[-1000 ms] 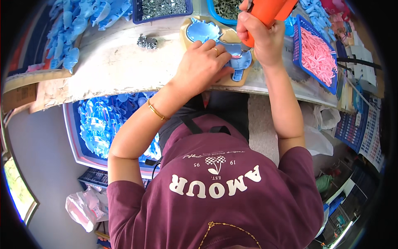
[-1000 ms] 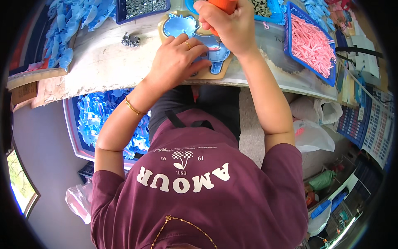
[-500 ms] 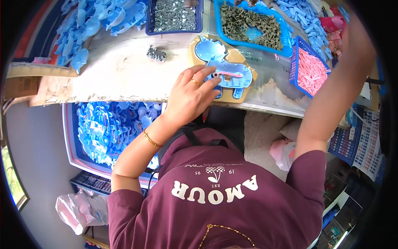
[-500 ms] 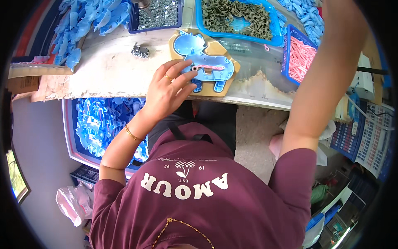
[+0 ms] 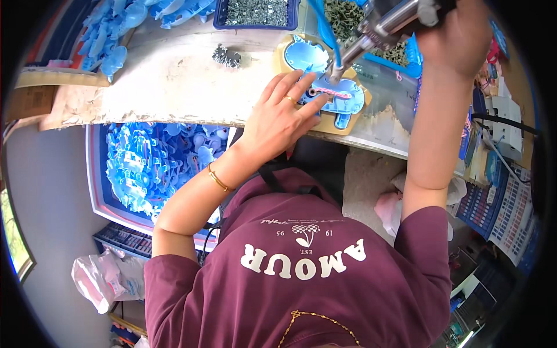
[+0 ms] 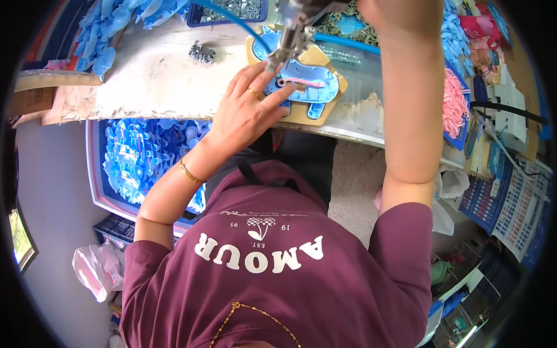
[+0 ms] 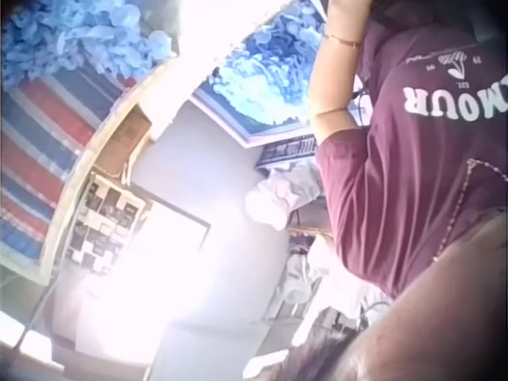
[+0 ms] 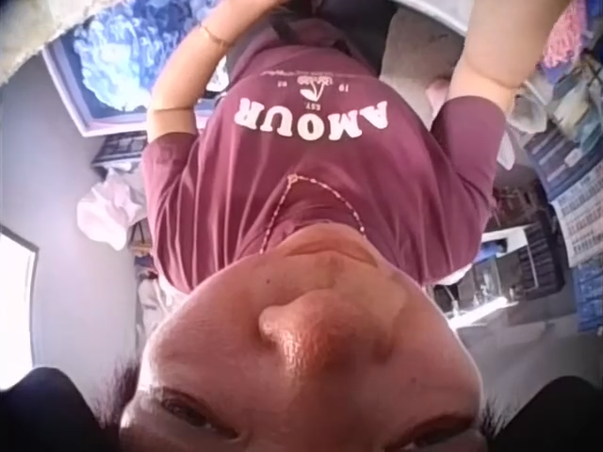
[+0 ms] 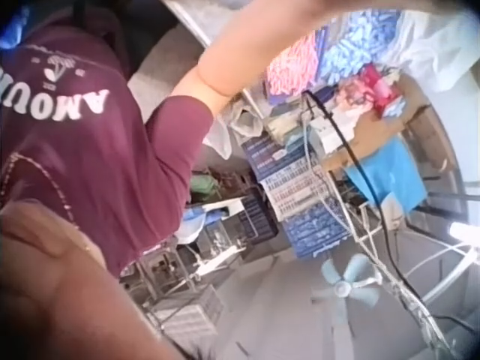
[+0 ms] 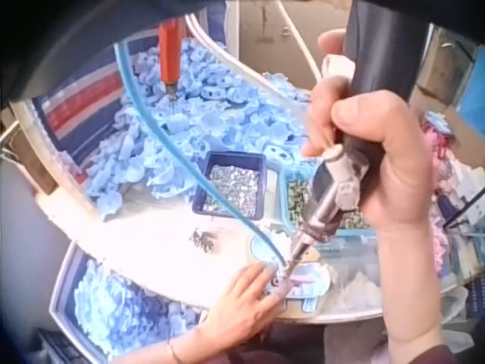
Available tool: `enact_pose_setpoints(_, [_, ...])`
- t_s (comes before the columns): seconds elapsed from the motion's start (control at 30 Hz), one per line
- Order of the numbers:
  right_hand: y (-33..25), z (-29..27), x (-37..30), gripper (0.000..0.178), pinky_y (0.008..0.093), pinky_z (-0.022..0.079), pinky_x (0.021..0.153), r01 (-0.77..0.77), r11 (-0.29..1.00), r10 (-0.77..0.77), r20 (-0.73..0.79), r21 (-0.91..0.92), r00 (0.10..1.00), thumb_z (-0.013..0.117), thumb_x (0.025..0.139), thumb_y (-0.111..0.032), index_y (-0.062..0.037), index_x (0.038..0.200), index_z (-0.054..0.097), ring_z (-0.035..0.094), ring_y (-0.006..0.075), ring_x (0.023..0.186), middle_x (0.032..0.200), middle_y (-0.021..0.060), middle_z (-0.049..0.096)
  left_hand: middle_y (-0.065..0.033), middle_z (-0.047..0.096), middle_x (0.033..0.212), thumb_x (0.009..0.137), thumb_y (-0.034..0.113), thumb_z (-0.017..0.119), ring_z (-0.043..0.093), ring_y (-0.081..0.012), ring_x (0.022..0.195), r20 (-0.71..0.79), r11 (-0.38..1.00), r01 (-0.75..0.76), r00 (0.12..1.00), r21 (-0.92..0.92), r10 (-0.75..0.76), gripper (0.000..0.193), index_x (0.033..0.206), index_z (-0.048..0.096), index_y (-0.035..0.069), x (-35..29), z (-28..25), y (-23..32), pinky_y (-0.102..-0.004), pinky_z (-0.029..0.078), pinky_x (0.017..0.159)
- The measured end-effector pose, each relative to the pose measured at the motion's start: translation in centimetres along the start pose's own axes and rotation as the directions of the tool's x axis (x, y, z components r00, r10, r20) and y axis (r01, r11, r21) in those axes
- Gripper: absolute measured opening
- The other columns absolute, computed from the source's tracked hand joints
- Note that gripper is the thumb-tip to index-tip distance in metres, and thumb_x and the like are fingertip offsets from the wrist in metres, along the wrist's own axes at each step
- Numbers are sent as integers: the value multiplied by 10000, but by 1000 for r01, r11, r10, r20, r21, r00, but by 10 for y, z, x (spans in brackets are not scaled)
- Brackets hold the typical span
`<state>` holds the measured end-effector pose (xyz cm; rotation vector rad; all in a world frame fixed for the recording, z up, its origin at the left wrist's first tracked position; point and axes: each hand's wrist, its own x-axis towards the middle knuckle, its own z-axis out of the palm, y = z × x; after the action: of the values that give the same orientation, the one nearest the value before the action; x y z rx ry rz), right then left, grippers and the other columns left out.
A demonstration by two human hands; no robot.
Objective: Assembling small plastic toys using a pneumatic screwdriver at a factory workbench.
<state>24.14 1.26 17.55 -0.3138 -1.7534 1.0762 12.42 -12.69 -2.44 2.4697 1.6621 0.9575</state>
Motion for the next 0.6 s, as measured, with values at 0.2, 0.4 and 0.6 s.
enact_pose_setpoints(0.2, [6,6,-21,575,254,500,585,-134,989,138,-60,65,989,611,839,-127,42,1344,393,570,138,604,708,58,568,-132,550,1367,857,271,730,480,-324,1300,16,999,3,1000,46,-4,387,1220,640,168,-2,3,-1,-464,377,1124])
enact_pose_setpoints(0.4, [6,13,-36,504,235,478,550,-85,996,88,-166,26,982,626,825,-75,77,1272,450,573,129,572,734,56,605,-137,581,1321,862,278,722,491,-327,1290,14,997,-8,1000,75,7,359,1197,658,167,0,4,1,-465,375,1129])
enact_pose_setpoints(0.6, [10,15,-37,417,228,458,531,-115,984,147,-246,137,958,636,834,-56,51,1218,512,579,114,588,758,63,618,-132,612,1251,860,277,719,503,-333,1275,-8,997,9,1000,80,-9,329,1157,663,148,-3,5,2,-470,377,1130])
